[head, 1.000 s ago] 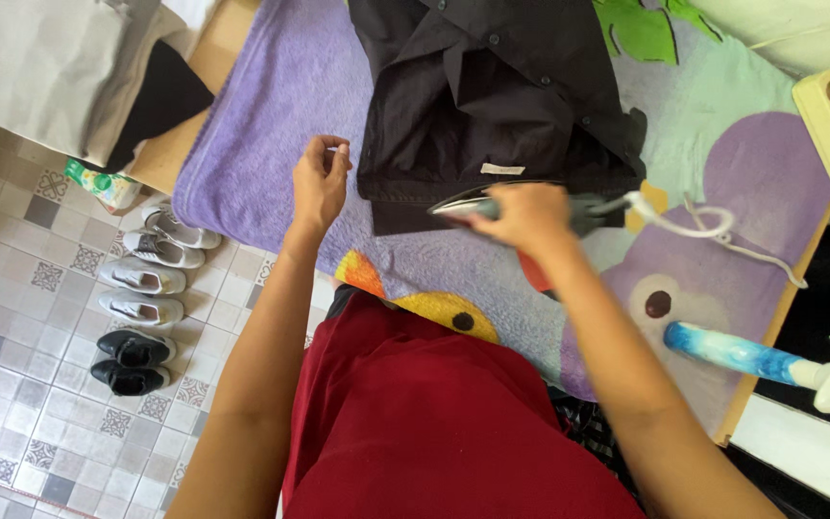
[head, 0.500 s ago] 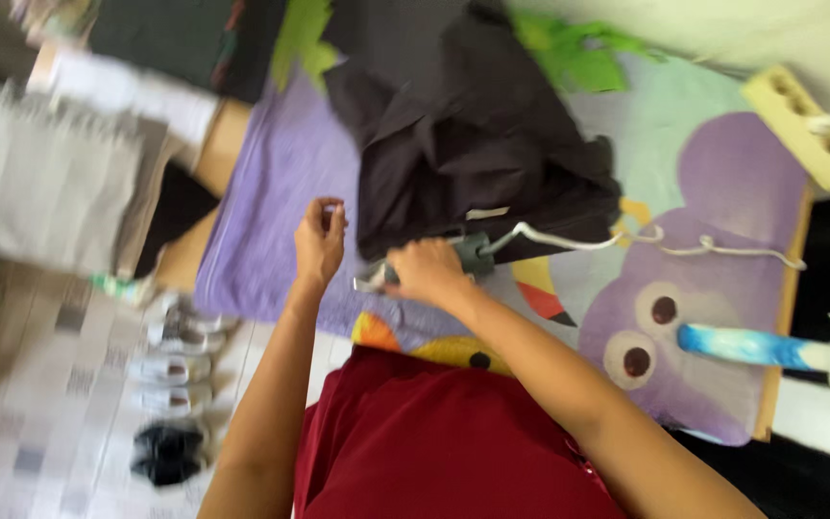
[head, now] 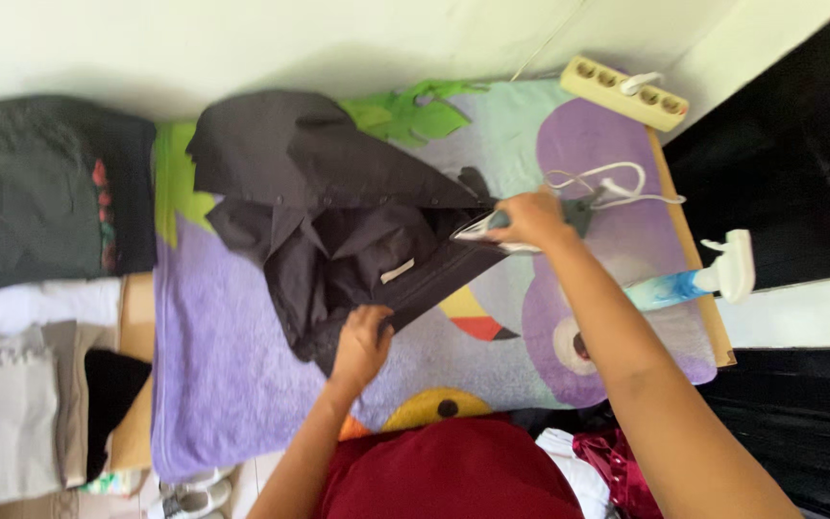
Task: The person irons a dark-colored shirt on a table covered with a purple towel. They spray the shirt with water, smooth the fabric, and use an iron to press different sections, including the sleeves and body. The person flips the shirt over to iron the other side and continues smoothing the fabric.
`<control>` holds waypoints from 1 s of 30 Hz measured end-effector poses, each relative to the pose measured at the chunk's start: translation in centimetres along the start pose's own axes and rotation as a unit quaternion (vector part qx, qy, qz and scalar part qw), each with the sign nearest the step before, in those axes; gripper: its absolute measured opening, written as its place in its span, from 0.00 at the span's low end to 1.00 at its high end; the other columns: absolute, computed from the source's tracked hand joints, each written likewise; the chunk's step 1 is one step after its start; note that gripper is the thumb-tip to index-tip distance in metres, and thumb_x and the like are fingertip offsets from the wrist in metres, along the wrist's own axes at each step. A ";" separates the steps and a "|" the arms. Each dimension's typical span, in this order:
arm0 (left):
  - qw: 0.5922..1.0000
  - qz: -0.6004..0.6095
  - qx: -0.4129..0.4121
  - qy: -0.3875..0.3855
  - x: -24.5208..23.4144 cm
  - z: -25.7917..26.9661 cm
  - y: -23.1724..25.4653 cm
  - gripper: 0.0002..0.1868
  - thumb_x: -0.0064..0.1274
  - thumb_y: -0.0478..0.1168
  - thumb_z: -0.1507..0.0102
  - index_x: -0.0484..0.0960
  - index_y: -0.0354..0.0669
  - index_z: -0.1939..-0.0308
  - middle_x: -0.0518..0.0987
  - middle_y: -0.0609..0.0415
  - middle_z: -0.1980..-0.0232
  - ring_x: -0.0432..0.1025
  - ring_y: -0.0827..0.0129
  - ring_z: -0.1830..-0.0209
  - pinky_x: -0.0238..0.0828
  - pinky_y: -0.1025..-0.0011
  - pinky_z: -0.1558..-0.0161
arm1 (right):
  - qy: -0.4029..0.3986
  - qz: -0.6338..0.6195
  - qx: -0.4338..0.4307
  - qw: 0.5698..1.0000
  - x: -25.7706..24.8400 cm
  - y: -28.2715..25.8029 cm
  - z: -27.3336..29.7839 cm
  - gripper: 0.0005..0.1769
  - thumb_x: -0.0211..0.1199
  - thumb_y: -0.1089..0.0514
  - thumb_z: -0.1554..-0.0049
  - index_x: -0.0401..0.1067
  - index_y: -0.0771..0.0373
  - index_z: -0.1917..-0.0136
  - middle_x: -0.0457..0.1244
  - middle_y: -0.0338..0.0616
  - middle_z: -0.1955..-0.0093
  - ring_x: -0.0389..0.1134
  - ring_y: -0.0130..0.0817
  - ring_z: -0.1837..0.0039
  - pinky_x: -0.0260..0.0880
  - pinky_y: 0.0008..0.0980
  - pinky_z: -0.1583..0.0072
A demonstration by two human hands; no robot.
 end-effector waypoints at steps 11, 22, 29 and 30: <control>0.978 -0.183 0.063 -0.077 6.0 -2.1 3.2 0.34 0.55 0.31 0.48 0.70 0.47 0.36 0.70 0.50 0.32 0.59 0.54 0.26 0.51 0.49 0.29 | 0.562 -0.379 0.101 0.728 -2.6 19.6 3.1 0.27 0.74 0.51 0.37 0.68 0.68 0.33 0.65 0.52 0.39 0.67 0.45 0.40 0.66 0.42 0.40; 0.961 -0.253 0.115 0.012 8.8 -4.2 3.5 0.18 0.51 0.36 0.42 0.76 0.42 0.47 0.76 0.51 0.42 0.69 0.56 0.37 0.63 0.55 0.37 | 0.603 -0.344 0.198 0.692 5.6 19.3 1.7 0.29 0.72 0.50 0.36 0.62 0.73 0.38 0.61 0.53 0.44 0.65 0.48 0.43 0.66 0.46 0.43; 0.996 -0.078 0.017 0.030 4.5 -4.4 5.4 0.04 0.54 0.36 0.37 0.79 0.42 0.59 0.79 0.48 0.56 0.73 0.53 0.50 0.70 0.57 0.47 | 0.087 -0.608 0.281 0.738 10.6 7.7 -1.7 0.21 0.69 0.50 0.41 0.69 0.67 0.45 0.65 0.47 0.52 0.66 0.39 0.52 0.67 0.41 0.52; 0.997 -0.047 0.030 0.052 2.9 -4.4 5.8 0.04 0.55 0.34 0.37 0.79 0.41 0.59 0.79 0.47 0.57 0.73 0.54 0.51 0.70 0.58 0.47 | 0.074 -0.588 0.256 0.764 9.7 6.3 -2.1 0.20 0.69 0.49 0.42 0.70 0.64 0.44 0.65 0.45 0.51 0.66 0.37 0.52 0.67 0.39 0.52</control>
Point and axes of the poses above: each hand's wrist, its own z-axis away from the middle knuckle, its own x-axis out of the palm, y = z × x, the point moved 5 cm from there along -z, towards the middle knuckle
